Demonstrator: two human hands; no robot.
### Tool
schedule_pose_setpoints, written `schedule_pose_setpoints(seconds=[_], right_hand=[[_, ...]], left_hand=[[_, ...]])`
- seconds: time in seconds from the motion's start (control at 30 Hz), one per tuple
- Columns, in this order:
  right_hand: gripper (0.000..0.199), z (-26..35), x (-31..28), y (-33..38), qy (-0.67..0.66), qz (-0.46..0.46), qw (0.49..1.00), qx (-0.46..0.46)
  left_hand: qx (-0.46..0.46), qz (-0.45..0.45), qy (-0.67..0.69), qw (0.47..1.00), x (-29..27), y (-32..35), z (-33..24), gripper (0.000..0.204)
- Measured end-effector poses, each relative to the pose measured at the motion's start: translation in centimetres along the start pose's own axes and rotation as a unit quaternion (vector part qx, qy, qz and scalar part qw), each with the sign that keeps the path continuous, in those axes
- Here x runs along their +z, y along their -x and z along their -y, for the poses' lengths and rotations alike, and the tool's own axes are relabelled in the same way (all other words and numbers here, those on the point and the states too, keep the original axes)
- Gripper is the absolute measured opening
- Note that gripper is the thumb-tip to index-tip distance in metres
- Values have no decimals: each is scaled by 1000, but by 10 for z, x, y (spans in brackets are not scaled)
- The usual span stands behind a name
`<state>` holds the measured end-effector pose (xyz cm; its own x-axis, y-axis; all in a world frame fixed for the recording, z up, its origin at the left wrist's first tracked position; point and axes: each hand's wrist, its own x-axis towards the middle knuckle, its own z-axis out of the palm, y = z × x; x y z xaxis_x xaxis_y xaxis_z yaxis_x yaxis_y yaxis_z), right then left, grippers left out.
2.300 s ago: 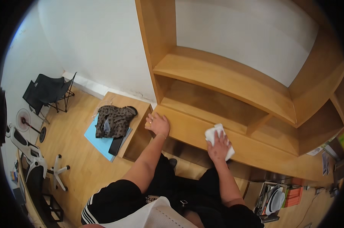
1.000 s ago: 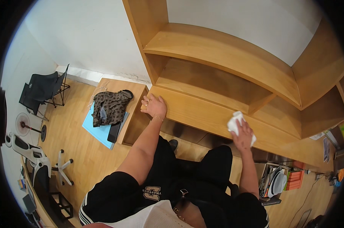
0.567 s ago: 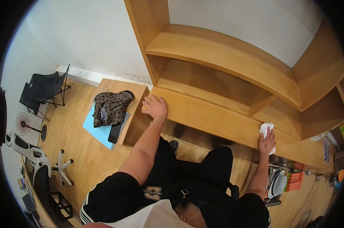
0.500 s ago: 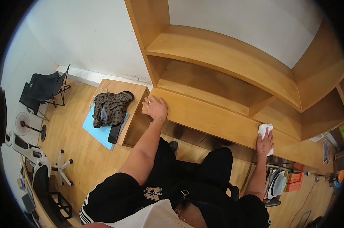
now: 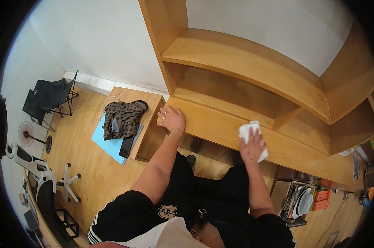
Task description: The person wipes a wooden shelf using a cloth, unfolds a white face mask, and wipes the wooden shelf again with the cloth.
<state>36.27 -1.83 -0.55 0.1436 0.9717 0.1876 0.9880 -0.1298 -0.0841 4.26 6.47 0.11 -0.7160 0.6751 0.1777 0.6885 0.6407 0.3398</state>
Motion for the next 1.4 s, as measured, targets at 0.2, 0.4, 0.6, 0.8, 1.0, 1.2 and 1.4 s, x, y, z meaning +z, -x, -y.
schedule_pose_setpoints(seconds=[0.2,0.4,0.6,0.8,1.0,1.2,1.4], right_hand=[[68,108,-5,-12,-66,46,988,-132],[67,139,0,-15,-110,58,969,-214],[64,86,-5,-5,-109,44,968,-222],[64,-25,-8,-2,-61,-26,985,-160],[61,-125,-12,10,-31,-22,998,-50],[62,-225,-10,8,29,-36,996,77],[63,-234,-8,-13,62,-33,969,236]], left_hand=[[-3,8,6,1000,2,0,1,53],[-4,20,13,1000,-2,3,1,53],[-3,41,15,999,-4,1,5,56],[0,32,18,999,2,-5,1,55],[0,37,18,999,0,-5,0,54],[0,17,9,1000,2,-2,3,53],[-6,18,16,1000,-1,-2,1,52]])
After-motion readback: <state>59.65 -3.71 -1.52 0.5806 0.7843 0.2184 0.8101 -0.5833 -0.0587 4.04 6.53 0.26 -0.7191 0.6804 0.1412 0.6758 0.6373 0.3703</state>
